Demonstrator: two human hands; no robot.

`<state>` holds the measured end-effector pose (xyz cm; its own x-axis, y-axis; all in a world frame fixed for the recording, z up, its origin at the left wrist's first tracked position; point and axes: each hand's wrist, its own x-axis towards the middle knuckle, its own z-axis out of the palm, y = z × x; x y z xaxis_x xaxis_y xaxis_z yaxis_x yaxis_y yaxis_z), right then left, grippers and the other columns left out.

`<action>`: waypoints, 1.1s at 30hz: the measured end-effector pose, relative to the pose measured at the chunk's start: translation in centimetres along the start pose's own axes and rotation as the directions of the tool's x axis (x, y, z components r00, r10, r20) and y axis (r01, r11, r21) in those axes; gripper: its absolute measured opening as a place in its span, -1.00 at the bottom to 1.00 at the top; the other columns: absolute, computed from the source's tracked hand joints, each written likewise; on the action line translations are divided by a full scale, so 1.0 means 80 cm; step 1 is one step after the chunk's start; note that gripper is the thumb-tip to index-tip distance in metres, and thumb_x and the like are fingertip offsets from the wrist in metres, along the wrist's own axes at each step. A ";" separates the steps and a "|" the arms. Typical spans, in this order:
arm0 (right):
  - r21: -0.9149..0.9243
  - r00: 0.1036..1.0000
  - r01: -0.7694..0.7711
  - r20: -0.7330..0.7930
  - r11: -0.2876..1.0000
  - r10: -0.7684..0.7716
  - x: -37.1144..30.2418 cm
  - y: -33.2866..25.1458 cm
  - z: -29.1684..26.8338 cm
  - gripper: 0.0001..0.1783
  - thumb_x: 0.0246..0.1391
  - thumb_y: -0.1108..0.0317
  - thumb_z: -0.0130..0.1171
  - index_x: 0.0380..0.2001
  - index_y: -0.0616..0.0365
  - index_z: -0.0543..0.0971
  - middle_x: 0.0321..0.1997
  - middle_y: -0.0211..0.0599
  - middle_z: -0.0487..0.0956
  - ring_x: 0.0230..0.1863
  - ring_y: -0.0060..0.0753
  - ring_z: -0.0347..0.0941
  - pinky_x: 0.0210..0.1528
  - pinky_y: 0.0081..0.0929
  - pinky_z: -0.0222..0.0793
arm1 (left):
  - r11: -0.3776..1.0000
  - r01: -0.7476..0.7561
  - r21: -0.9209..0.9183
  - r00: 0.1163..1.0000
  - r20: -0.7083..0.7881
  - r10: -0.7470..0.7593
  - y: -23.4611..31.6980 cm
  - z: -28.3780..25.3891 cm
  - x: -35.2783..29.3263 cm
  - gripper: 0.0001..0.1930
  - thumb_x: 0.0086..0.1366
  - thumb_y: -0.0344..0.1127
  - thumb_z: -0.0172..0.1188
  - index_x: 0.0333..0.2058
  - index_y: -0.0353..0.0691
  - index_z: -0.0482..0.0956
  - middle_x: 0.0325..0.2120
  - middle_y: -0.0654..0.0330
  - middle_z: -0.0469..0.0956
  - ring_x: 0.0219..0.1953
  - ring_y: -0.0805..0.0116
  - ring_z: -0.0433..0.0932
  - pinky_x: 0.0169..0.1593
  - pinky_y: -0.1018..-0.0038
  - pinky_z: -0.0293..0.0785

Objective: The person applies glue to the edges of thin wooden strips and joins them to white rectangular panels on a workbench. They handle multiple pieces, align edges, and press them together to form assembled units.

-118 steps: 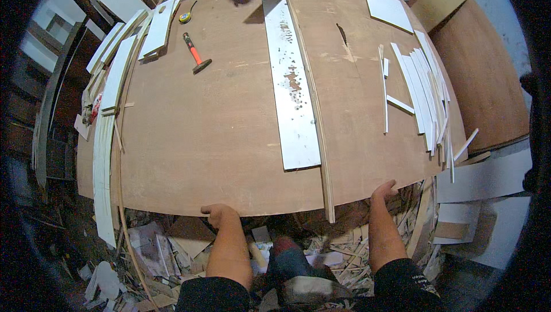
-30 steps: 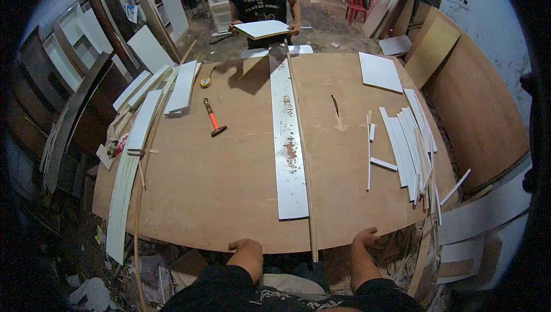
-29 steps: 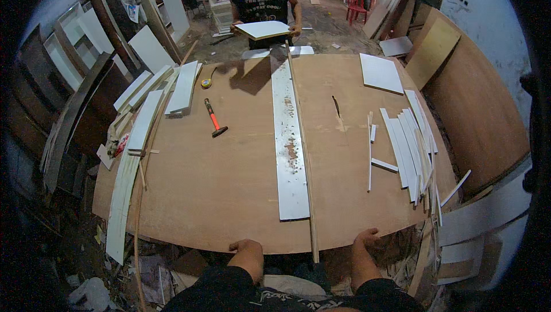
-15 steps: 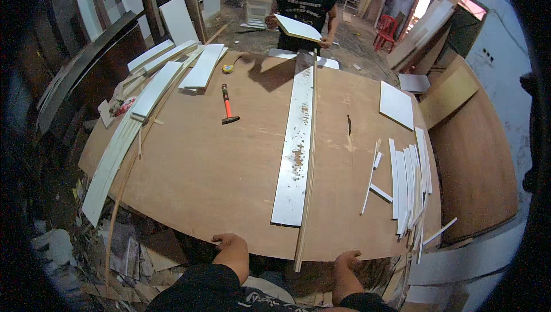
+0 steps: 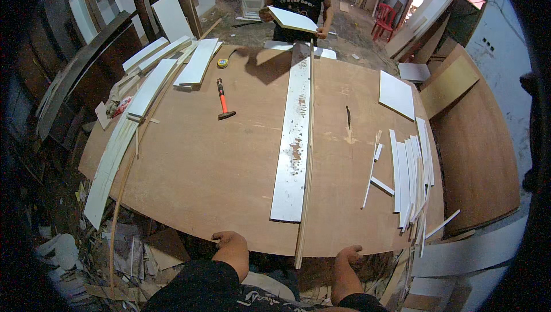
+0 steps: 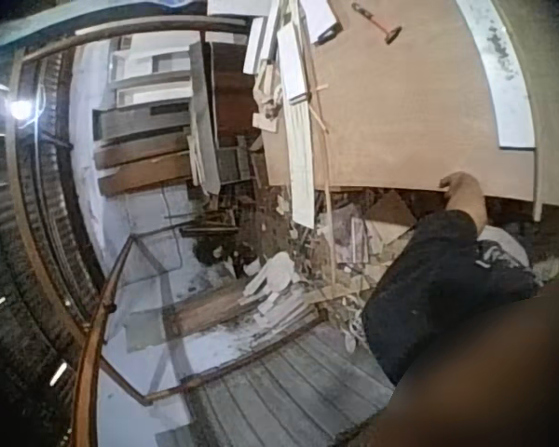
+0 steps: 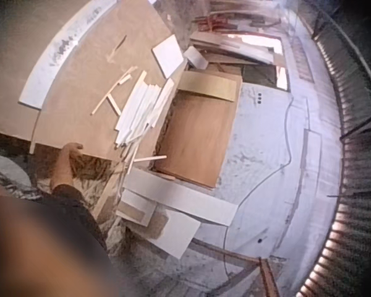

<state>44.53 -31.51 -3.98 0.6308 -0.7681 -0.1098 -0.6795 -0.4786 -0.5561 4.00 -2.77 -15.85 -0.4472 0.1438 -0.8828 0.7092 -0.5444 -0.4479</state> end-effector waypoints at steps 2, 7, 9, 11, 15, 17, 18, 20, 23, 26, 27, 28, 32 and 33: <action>0.029 0.976 -0.123 0.187 0.992 0.116 -0.001 -0.012 -0.019 -0.22 0.30 -0.23 -0.02 0.25 0.27 0.43 0.12 0.27 0.58 0.03 0.13 0.62 0.11 0.02 0.54 | 0.967 0.014 0.256 1.000 -0.016 -0.010 0.010 0.004 0.023 -0.40 0.52 -0.05 -0.24 0.46 -0.07 0.10 0.28 0.21 0.47 0.35 0.28 0.39 0.50 0.10 0.01; -0.093 0.987 0.100 0.134 0.991 -0.086 0.004 -0.005 -0.018 -0.29 0.29 -0.14 -0.03 0.17 0.32 0.46 0.02 0.31 0.61 -0.04 0.28 0.61 0.02 0.18 0.53 | 0.904 0.337 -0.263 0.942 0.095 -0.323 0.025 0.005 0.044 -0.42 0.52 -0.06 -0.21 0.44 -0.09 0.18 0.26 0.12 0.48 0.23 0.16 0.52 0.44 0.08 0.20; -0.045 0.987 0.131 0.098 0.990 -0.126 0.014 0.009 0.004 -0.31 0.28 -0.13 -0.04 0.13 0.34 0.48 -0.01 0.34 0.61 -0.04 0.34 0.60 0.02 0.24 0.50 | 0.810 0.419 -0.411 0.907 0.139 -0.398 0.030 0.003 0.048 -0.44 0.52 -0.10 -0.17 0.43 -0.09 0.19 0.26 0.08 0.48 0.17 0.12 0.58 0.36 0.06 0.33; 0.109 0.997 0.045 0.052 0.993 -0.051 0.025 0.021 0.023 -0.33 0.28 -0.13 -0.02 0.13 0.28 0.49 0.00 0.32 0.60 -0.03 0.33 0.59 0.03 0.22 0.50 | 0.838 0.418 -0.351 0.908 0.143 -0.393 0.034 0.004 0.053 -0.43 0.51 -0.13 -0.12 0.43 -0.09 0.16 0.23 0.07 0.50 0.13 0.13 0.61 0.29 0.08 0.43; 0.110 0.996 0.046 -0.081 0.993 -0.037 0.032 0.024 0.032 -0.43 0.30 0.18 0.12 0.26 0.29 0.38 0.13 0.23 0.59 0.06 0.19 0.59 0.14 0.03 0.51 | 0.907 0.387 -0.164 0.914 0.197 -0.355 0.030 0.008 0.066 -0.35 0.48 -0.16 -0.04 0.46 -0.08 0.01 0.15 0.06 0.57 0.09 0.19 0.64 0.16 0.18 0.55; -0.201 0.981 0.087 0.188 0.976 -0.048 0.026 0.022 0.018 -0.36 0.30 0.12 0.14 0.32 0.26 0.35 0.31 0.13 0.45 0.25 0.11 0.46 0.20 -0.03 0.47 | 0.949 0.307 -0.068 0.940 0.175 -0.292 0.023 0.008 0.067 -0.32 0.46 -0.17 0.00 0.47 -0.08 -0.03 0.12 0.05 0.60 0.07 0.18 0.65 0.13 0.19 0.59; -0.087 0.981 0.009 0.194 0.996 0.008 0.025 0.017 0.011 -0.35 0.31 0.10 0.13 0.33 0.25 0.35 0.36 0.09 0.41 0.31 0.07 0.41 0.22 -0.04 0.45 | 0.972 0.233 -0.013 0.962 0.148 -0.229 0.019 0.007 0.066 -0.31 0.46 -0.18 0.01 0.47 -0.08 -0.03 0.11 0.03 0.60 0.07 0.15 0.65 0.12 0.17 0.59; 0.150 0.972 -0.149 0.204 0.977 0.117 0.021 0.008 -0.003 -0.33 0.33 0.06 0.11 0.35 0.23 0.34 0.45 0.01 0.32 0.42 -0.01 0.30 0.27 -0.06 0.40 | 0.988 0.155 0.005 0.981 0.121 -0.155 0.011 0.006 0.061 -0.29 0.44 -0.22 0.04 0.47 -0.08 -0.04 0.11 0.02 0.59 0.05 0.12 0.66 0.11 0.16 0.60; 0.114 0.995 -0.014 0.100 0.993 0.002 0.006 -0.005 -0.017 -0.27 0.32 -0.10 -0.04 0.20 0.43 0.42 0.06 0.32 0.59 0.04 0.31 0.58 0.00 0.14 0.56 | 0.980 0.145 -0.136 0.986 0.103 -0.132 0.001 0.008 0.049 -0.25 0.40 -0.32 0.09 0.47 -0.06 -0.06 0.16 0.03 0.55 0.03 0.11 0.67 0.10 0.18 0.60; -0.043 0.999 0.021 0.049 0.999 -0.019 -0.003 -0.021 -0.029 -0.25 0.33 -0.10 -0.05 0.20 0.47 0.40 0.06 0.37 0.58 0.05 0.35 0.57 0.08 0.18 0.49 | 0.990 0.087 -0.108 0.993 0.082 -0.079 -0.003 0.016 0.040 -0.23 0.38 -0.36 0.11 0.47 -0.04 -0.07 0.20 0.04 0.51 0.04 0.11 0.66 0.10 0.21 0.61; -0.099 0.998 0.037 0.045 0.994 -0.033 -0.006 -0.025 -0.033 -0.24 0.33 -0.11 -0.06 0.20 0.48 0.40 0.05 0.38 0.58 0.05 0.36 0.56 0.11 0.19 0.47 | 0.999 0.036 0.022 0.996 0.077 -0.037 -0.003 0.019 0.038 -0.24 0.39 -0.34 0.10 0.47 -0.04 -0.07 0.20 0.06 0.51 0.05 0.12 0.66 0.10 0.22 0.61; -0.155 0.998 0.047 0.052 0.987 -0.040 -0.008 -0.028 -0.035 -0.24 0.33 -0.11 -0.06 0.20 0.49 0.40 0.05 0.39 0.57 0.06 0.37 0.55 0.13 0.20 0.44 | 0.999 0.032 -0.006 0.998 0.063 -0.031 -0.004 0.022 0.036 -0.26 0.40 -0.32 0.08 0.47 -0.04 -0.05 0.20 0.06 0.51 0.06 0.12 0.65 0.11 0.21 0.60; -0.107 0.999 0.035 0.045 0.994 -0.030 -0.008 -0.026 -0.032 -0.22 0.31 -0.17 -0.03 0.16 0.44 0.44 0.05 0.40 0.58 0.05 0.44 0.55 0.13 0.23 0.44 | 0.996 0.021 0.091 1.000 0.014 -0.022 -0.009 0.026 0.022 -0.38 0.46 -0.17 -0.06 0.45 -0.02 0.06 0.21 0.07 0.51 0.11 0.12 0.62 0.18 0.18 0.53; -0.116 0.998 0.036 0.049 0.993 -0.030 -0.005 -0.021 -0.029 -0.21 0.30 -0.21 -0.01 0.17 0.41 0.43 0.06 0.38 0.58 0.05 0.45 0.55 0.11 0.23 0.46 | 0.996 0.025 0.089 1.000 0.010 -0.026 -0.012 0.025 0.015 -0.38 0.45 -0.16 -0.05 0.44 -0.01 0.08 0.21 0.08 0.51 0.12 0.12 0.60 0.19 0.16 0.51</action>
<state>44.53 -31.37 -1.06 0.6687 -0.7316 -0.1329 -0.6953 -0.5519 -0.4604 1.71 -3.75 -16.20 -0.4708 0.1498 -0.8694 0.6466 -0.6119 -0.4556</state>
